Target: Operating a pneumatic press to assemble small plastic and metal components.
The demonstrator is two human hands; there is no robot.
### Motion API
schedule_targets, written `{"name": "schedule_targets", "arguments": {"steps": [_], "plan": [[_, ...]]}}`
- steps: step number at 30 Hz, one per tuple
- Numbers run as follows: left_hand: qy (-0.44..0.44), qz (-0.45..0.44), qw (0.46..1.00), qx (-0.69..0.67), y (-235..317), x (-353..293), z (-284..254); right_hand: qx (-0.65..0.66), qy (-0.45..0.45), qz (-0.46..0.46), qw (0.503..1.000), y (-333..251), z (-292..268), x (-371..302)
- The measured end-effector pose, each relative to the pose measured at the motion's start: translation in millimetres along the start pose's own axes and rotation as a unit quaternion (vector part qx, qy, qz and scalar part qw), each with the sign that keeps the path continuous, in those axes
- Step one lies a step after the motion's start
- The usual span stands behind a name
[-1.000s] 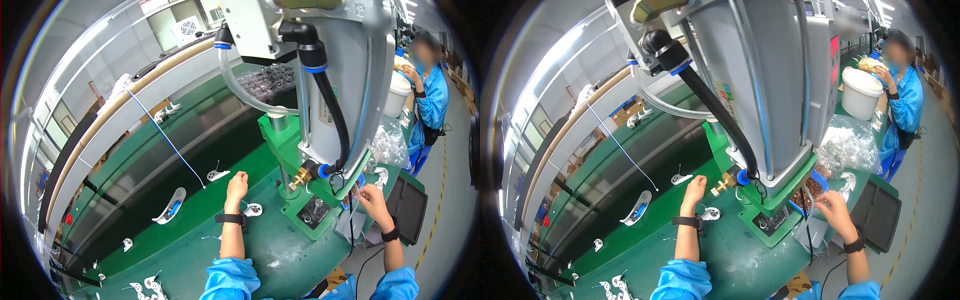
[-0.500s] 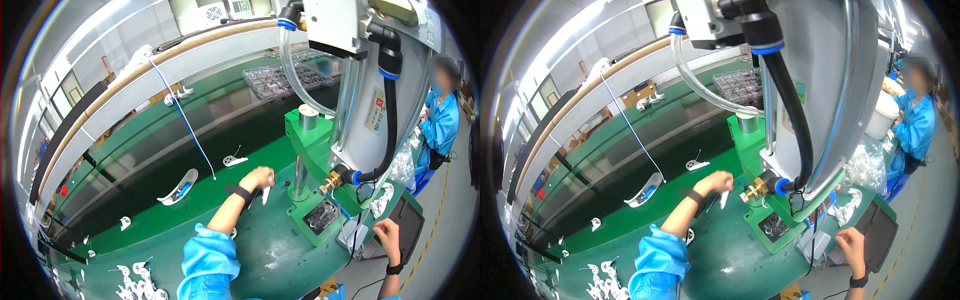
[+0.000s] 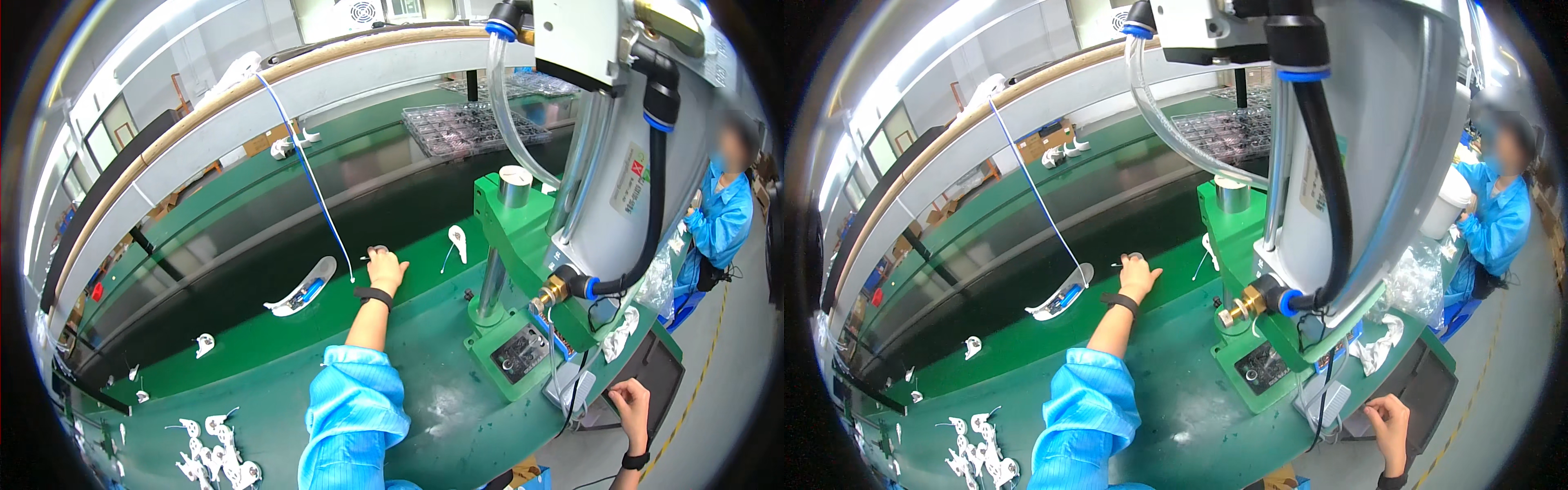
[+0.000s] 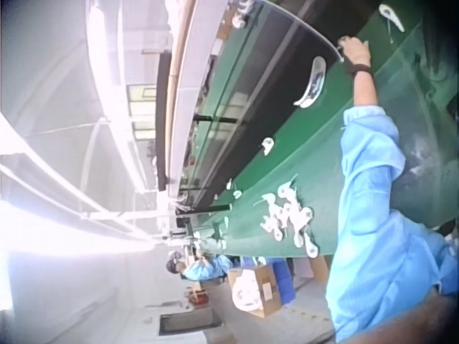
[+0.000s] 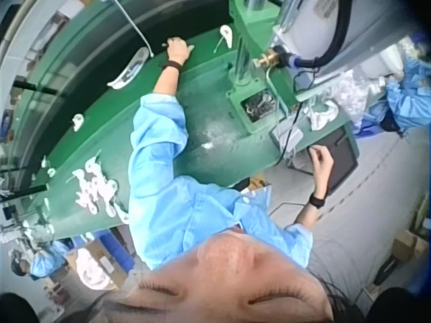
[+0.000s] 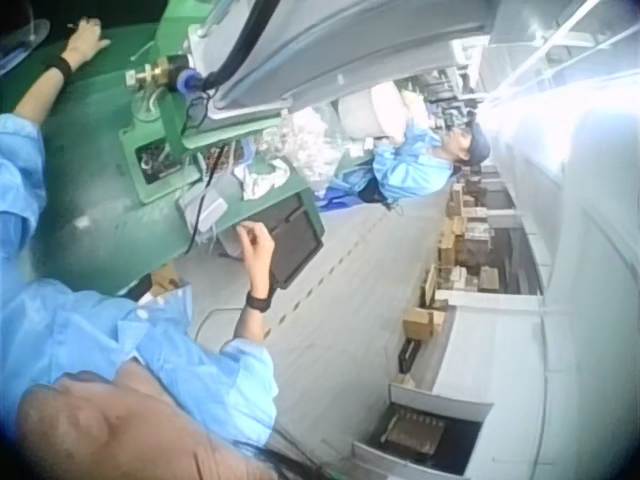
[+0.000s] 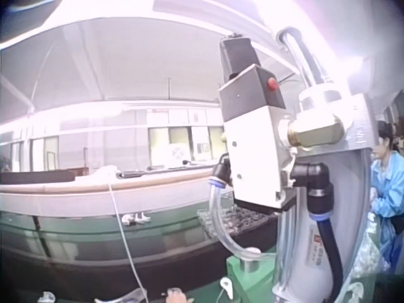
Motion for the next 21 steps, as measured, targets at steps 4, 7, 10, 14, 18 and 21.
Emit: {"name": "schedule_targets", "arguments": {"steps": [4, 7, 10, 14, 18, 21], "plan": [[-0.186, 0.076, 0.958, -0.202, -38, 3, -9, 0.023, 0.007, -0.021, 1.000, -6, 9, 1], [-0.167, 0.031, 0.977, -0.128, -46, -18, -11, 0.025, -0.028, -0.022, 0.999, -12, 13, 0], [-0.169, 0.038, 0.983, -0.055, -63, -21, -7, 0.039, -0.017, -0.048, 0.998, -10, 13, -5], [-0.210, 0.067, 0.969, -0.109, -62, -22, -9, 0.041, 0.007, -0.017, 0.999, -14, -1, -8], [-0.170, 0.068, 0.979, -0.088, -46, -34, -5, 0.075, 0.019, -0.019, 0.997, -18, -4, -9], [-0.157, 0.089, 0.975, -0.132, -24, -41, -7, 0.059, 0.010, -0.059, 0.996, -12, 1, -12]]}}
Point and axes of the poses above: each hand's wrist, its own x-axis towards the middle knuckle, its own z-axis out of the palm, y = z × x, the point moved 2 cm from there along x, towards the middle knuckle, and after that the axes turned 6 degrees about -y, right-handed, at the moved point
